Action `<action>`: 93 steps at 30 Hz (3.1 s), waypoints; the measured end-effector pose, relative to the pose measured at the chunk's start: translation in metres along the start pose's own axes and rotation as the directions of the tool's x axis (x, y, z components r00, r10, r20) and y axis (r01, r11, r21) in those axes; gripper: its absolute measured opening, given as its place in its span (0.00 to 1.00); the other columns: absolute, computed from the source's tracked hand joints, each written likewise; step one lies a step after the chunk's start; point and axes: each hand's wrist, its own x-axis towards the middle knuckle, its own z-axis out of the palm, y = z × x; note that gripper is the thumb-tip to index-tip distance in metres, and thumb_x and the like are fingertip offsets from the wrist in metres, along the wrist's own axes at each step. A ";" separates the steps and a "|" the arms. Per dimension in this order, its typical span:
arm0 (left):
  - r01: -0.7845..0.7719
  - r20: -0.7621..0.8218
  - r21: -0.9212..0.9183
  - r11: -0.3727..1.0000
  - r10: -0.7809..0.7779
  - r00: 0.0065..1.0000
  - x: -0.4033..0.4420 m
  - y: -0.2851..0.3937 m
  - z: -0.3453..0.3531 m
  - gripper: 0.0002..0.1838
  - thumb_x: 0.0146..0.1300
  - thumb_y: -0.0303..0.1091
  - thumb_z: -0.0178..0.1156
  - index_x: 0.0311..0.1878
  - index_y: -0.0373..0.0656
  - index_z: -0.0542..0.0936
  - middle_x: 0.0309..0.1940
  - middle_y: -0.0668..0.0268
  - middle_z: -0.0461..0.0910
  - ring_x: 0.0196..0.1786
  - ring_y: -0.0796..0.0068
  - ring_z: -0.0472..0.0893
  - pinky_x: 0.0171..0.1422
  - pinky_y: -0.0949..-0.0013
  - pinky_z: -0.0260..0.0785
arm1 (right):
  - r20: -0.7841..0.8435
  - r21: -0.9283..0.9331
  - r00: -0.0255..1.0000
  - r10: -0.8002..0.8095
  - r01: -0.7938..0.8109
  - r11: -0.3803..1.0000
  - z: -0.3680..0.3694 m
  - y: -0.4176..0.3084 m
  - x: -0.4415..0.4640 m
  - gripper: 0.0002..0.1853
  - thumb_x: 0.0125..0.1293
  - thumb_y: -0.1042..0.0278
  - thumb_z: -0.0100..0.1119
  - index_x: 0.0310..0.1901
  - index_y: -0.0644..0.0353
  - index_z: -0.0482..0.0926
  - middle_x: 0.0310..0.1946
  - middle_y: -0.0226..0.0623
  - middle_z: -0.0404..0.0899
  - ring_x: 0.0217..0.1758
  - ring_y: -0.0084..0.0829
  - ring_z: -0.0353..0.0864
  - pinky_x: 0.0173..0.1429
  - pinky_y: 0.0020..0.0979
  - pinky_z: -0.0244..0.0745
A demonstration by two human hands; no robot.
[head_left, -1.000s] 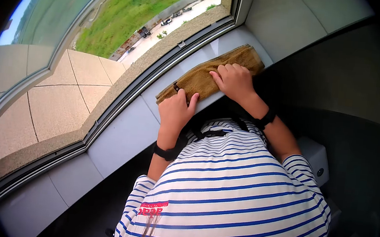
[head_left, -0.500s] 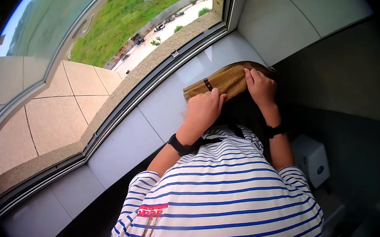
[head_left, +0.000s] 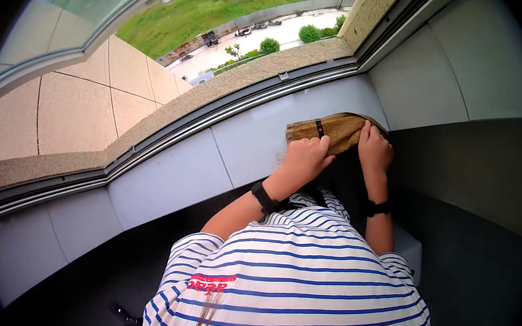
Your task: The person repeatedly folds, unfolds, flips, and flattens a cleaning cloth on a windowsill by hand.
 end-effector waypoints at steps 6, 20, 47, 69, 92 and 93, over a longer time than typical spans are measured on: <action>0.103 -0.012 -0.122 0.987 -0.105 0.994 -0.015 -0.009 -0.016 0.18 0.58 0.46 0.69 0.36 0.43 0.74 0.24 0.59 0.81 0.31 0.55 0.83 0.32 0.56 0.73 | -0.070 -0.175 0.985 -0.157 0.143 0.974 0.000 -0.018 -0.008 0.23 0.76 0.54 0.50 0.21 0.53 0.75 0.16 0.38 0.80 0.18 0.44 0.82 0.22 0.44 0.77; 0.424 0.031 -0.307 0.852 -0.436 0.899 -0.114 -0.064 -0.069 0.16 0.57 0.48 0.68 0.32 0.46 0.78 0.23 0.63 0.82 0.29 0.58 0.83 0.33 0.58 0.74 | -0.066 -0.128 0.876 -0.478 0.467 0.875 0.003 -0.136 -0.040 0.18 0.75 0.57 0.53 0.25 0.52 0.72 0.18 0.32 0.77 0.19 0.38 0.80 0.21 0.39 0.74; 0.654 -0.414 -0.592 0.471 -0.874 0.255 -0.429 -0.181 -0.182 0.13 0.54 0.32 0.74 0.39 0.38 0.81 0.28 0.59 0.83 0.31 0.66 0.83 0.39 0.67 0.75 | -0.043 0.529 0.274 -0.961 0.822 0.211 -0.025 -0.432 -0.207 0.17 0.71 0.57 0.57 0.25 0.54 0.73 0.17 0.35 0.77 0.15 0.38 0.78 0.18 0.38 0.70; 0.693 -0.823 -0.441 0.570 -0.564 -0.059 -0.440 -0.188 -0.184 0.06 0.62 0.27 0.71 0.35 0.34 0.83 0.28 0.61 0.85 0.31 0.74 0.86 0.37 0.72 0.77 | -0.107 0.447 0.340 -0.934 0.856 0.261 -0.018 -0.442 -0.215 0.18 0.69 0.55 0.59 0.22 0.51 0.72 0.13 0.33 0.75 0.12 0.36 0.75 0.16 0.37 0.68; 0.805 -0.879 -0.173 0.567 -0.458 0.133 -0.450 -0.165 -0.207 0.10 0.71 0.32 0.62 0.48 0.39 0.75 0.30 0.55 0.80 0.32 0.51 0.81 0.34 0.60 0.74 | -0.028 0.859 0.268 -0.963 0.499 0.114 -0.045 -0.433 -0.202 0.14 0.69 0.60 0.63 0.30 0.57 0.72 0.23 0.38 0.74 0.28 0.43 0.78 0.31 0.41 0.71; 0.812 -0.926 -0.045 0.582 -0.330 0.185 -0.448 -0.165 -0.215 0.10 0.70 0.32 0.63 0.48 0.39 0.75 0.31 0.56 0.80 0.32 0.52 0.81 0.34 0.61 0.74 | -0.030 0.861 0.266 -0.964 0.496 0.110 -0.046 -0.438 -0.207 0.14 0.69 0.60 0.63 0.30 0.57 0.72 0.23 0.38 0.74 0.28 0.43 0.78 0.31 0.41 0.71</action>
